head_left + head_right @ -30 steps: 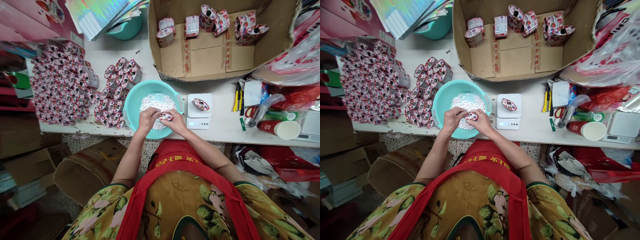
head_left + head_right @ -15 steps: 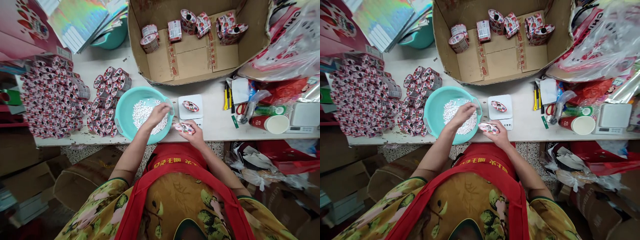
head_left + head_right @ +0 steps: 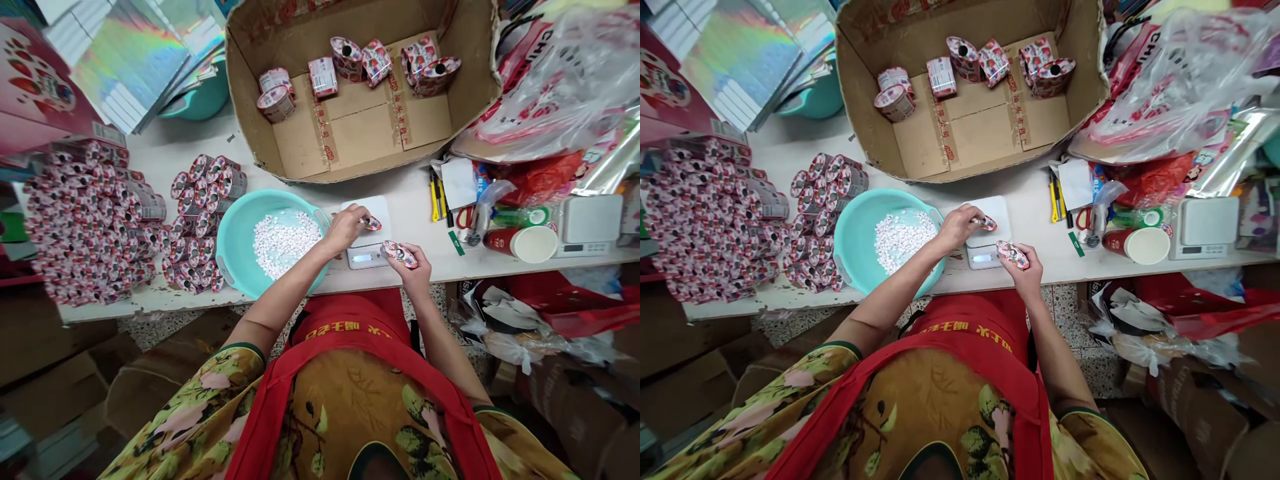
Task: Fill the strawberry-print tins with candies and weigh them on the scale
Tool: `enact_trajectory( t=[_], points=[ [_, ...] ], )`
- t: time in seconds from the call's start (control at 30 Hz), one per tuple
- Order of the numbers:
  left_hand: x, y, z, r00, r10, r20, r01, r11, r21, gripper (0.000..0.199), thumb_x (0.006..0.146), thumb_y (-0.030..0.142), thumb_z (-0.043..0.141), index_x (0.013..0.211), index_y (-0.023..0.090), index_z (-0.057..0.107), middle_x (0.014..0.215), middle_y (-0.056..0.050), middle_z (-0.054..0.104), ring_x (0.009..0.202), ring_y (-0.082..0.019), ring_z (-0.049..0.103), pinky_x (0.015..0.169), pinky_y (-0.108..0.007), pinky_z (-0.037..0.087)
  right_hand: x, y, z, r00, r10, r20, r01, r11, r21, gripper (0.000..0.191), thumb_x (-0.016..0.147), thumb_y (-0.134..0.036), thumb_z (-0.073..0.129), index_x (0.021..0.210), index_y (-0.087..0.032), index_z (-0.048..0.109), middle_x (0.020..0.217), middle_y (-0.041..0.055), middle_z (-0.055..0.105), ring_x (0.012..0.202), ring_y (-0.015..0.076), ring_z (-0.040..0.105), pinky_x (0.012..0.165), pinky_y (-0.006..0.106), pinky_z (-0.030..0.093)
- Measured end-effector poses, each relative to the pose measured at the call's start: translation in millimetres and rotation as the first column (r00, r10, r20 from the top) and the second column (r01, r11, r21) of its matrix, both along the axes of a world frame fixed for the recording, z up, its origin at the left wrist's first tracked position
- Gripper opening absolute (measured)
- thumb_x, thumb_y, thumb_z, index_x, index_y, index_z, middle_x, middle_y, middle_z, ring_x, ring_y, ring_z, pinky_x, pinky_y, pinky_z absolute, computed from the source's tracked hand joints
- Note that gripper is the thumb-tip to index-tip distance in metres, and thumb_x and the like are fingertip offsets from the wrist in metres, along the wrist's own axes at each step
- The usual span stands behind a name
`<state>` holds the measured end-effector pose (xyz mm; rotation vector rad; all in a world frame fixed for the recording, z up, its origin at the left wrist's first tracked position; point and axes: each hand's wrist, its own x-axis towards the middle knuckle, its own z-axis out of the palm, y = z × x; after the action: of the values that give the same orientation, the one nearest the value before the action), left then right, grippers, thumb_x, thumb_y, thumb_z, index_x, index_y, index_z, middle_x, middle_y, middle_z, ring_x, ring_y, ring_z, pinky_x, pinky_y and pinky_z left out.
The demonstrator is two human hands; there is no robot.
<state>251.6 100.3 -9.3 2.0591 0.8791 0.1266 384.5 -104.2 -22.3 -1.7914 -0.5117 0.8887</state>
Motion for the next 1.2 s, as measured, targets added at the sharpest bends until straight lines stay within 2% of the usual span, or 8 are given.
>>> enact_trajectory(
  t=[0.37, 0.57, 0.7, 0.87, 1.0, 1.1, 1.13, 1.2],
  points=[
    [-6.4, 4.8, -7.9, 0.973, 0.196, 0.119, -0.194, 0.981, -0.03, 0.019, 0.095, 0.015, 0.054, 0.097, 0.019, 0.073, 0.095, -0.005, 0.068, 0.092, -0.02, 0.064, 0.087, -0.031, 0.048, 2.9, 2.4, -5.8, 1.0, -0.019, -0.015, 0.019, 0.999, 0.028, 0.05, 0.065, -0.043, 0.086, 0.106, -0.022, 0.069, 0.103, 0.0043, 0.07, 0.095, 0.0233, 0.068, 0.093, 0.041, 0.055],
    [1.0, -9.9, -16.4, 0.976, -0.058, -0.208, 0.086, 0.988, 0.127, 0.006, 0.091, 0.022, 0.071, 0.097, 0.021, 0.071, 0.101, -0.007, 0.067, 0.091, -0.024, 0.066, 0.075, -0.032, 0.05, 13.6, 2.8, -14.4, 0.998, -0.057, 0.041, 0.056, 0.998, 0.03, 0.051, 0.061, -0.044, 0.088, 0.103, -0.02, 0.071, 0.1, 0.0058, 0.071, 0.093, 0.0243, 0.068, 0.092, 0.044, 0.055],
    [-5.1, -2.6, -3.4, 0.956, 0.107, -0.274, -0.029, 0.961, 0.274, 0.014, 0.1, 0.032, 0.061, 0.104, 0.023, 0.071, 0.109, -0.007, 0.071, 0.095, -0.022, 0.069, 0.071, -0.029, 0.051, 19.1, 24.6, -30.3, 0.991, -0.064, 0.117, 0.053, 0.994, 0.094, 0.057, 0.06, -0.041, 0.09, 0.108, -0.017, 0.071, 0.103, 0.0071, 0.071, 0.096, 0.0259, 0.068, 0.099, 0.051, 0.053],
    [-110.0, 10.7, 67.2, 0.869, 0.491, -0.066, -0.375, 0.74, 0.558, 0.018, 0.1, 0.03, 0.058, 0.105, 0.021, 0.072, 0.11, -0.005, 0.076, 0.095, -0.018, 0.07, 0.077, -0.028, 0.052, 6.3, 80.3, -55.3, 0.975, 0.048, 0.216, -0.086, 0.982, 0.17, 0.058, 0.064, -0.042, 0.087, 0.114, -0.016, 0.072, 0.109, 0.0082, 0.071, 0.099, 0.0272, 0.068, 0.1, 0.054, 0.052],
    [-252.4, -12.9, 112.6, 0.437, 0.858, -0.269, -0.615, 0.504, 0.607, 0.025, 0.094, 0.036, 0.06, 0.103, 0.019, 0.075, 0.093, -0.006, 0.076, 0.08, -0.02, 0.067, 0.073, -0.03, 0.049, -0.8, 95.8, -63.3, 0.914, 0.132, 0.383, -0.176, 0.981, 0.083, 0.061, 0.066, -0.049, 0.084, 0.118, -0.019, 0.07, 0.116, 0.0084, 0.069, 0.11, 0.0286, 0.064, 0.102, 0.053, 0.05],
    [-350.6, -35.6, 102.5, -0.012, 0.841, -0.542, -0.647, 0.406, 0.645, 0.026, 0.088, 0.04, 0.062, 0.088, 0.016, 0.072, 0.08, -0.008, 0.07, 0.085, -0.028, 0.064, 0.075, -0.036, 0.048, 4.7, 84.1, -59.9, 0.898, 0.149, 0.414, -0.178, 0.983, 0.034, 0.079, 0.065, -0.056, 0.082, 0.132, -0.021, 0.059, 0.133, 0.0108, 0.061, 0.122, 0.0296, 0.058, 0.102, 0.05, 0.05],
    [-374.5, -41.3, 91.9, -0.068, 0.788, -0.611, -0.666, 0.421, 0.616, 0.026, 0.088, 0.039, 0.062, 0.08, 0.015, 0.068, 0.073, -0.007, 0.066, 0.085, -0.029, 0.063, 0.075, -0.037, 0.047, 8.1, 78.3, -58.0, 0.905, 0.136, 0.403, -0.159, 0.987, 0.023, 0.081, 0.068, -0.058, 0.079, 0.136, -0.022, 0.056, 0.138, 0.0114, 0.058, 0.124, 0.029, 0.057, 0.101, 0.049, 0.05],
    [-404.2, -47.2, 66.1, 0.016, 0.719, -0.695, -0.711, 0.496, 0.498, 0.03, 0.088, 0.035, 0.063, 0.067, 0.015, 0.055, 0.056, -0.003, 0.049, 0.077, -0.026, 0.06, 0.073, -0.037, 0.047, 16.3, 66.9, -54.4, 0.923, 0.092, 0.374, -0.1, 0.995, 0.003, 0.073, 0.077, -0.06, 0.071, 0.137, -0.022, 0.053, 0.141, 0.0124, 0.055, 0.123, 0.0268, 0.058, 0.1, 0.047, 0.05]
  ],
)
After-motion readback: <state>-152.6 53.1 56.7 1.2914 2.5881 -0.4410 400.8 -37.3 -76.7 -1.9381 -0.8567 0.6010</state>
